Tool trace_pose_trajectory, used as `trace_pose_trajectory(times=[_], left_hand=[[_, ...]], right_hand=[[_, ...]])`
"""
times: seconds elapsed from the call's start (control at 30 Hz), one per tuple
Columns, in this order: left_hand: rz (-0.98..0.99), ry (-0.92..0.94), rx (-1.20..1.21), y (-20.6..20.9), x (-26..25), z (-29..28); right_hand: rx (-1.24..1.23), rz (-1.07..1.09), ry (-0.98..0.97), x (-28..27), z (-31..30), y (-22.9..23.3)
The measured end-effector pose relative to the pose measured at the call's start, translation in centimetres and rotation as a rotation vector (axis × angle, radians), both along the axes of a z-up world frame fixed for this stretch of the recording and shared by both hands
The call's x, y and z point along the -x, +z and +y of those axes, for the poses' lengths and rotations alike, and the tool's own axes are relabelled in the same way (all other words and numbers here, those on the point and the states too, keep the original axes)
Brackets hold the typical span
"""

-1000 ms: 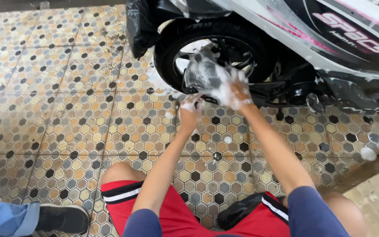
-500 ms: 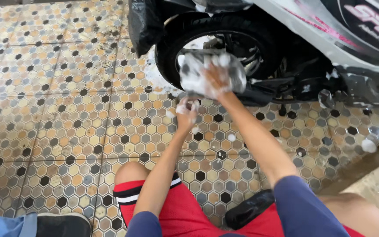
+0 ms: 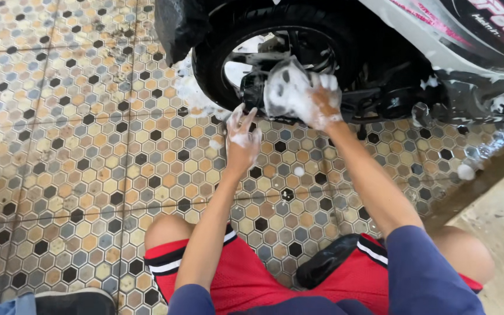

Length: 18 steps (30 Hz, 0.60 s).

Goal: The person scrubs the front wheel and lower body of a motorcycle with a soapy sponge, moving around the vehicle to reach different areas. They focus on the tire, spokes, and fender, applying soap and rubbing the surfaces.

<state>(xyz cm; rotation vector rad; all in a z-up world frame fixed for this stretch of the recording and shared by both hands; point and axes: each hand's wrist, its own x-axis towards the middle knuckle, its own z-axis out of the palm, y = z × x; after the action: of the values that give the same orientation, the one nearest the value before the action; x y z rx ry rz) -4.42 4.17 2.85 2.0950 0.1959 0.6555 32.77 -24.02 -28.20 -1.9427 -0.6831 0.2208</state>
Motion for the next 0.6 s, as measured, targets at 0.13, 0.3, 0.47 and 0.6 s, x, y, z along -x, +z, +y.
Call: trace_pose_trajectory(times=[0.13, 0.3, 0.47, 0.6], left_hand=[[0.008, -0.033, -0.122, 0.4, 0.0, -0.5], [0.010, -0.033, -0.090, 0.0, 0.2, -0.9], [0.011, -0.184, 0.040, -0.4, 0.3, -2.3], [-0.091, -0.139, 0.020, -4.2, -2.4, -2.3]], right_hand=[[0.236, -0.152, 0.087, 1.0, -0.1, 0.7], [0.463, -0.140, -0.308, 7.6, 2.5, 19.4], [0.703, -0.482, -0.238, 11.0, 10.9, 24.6], [-0.012, -0.015, 0.036, 6.7, 6.9, 12.1]])
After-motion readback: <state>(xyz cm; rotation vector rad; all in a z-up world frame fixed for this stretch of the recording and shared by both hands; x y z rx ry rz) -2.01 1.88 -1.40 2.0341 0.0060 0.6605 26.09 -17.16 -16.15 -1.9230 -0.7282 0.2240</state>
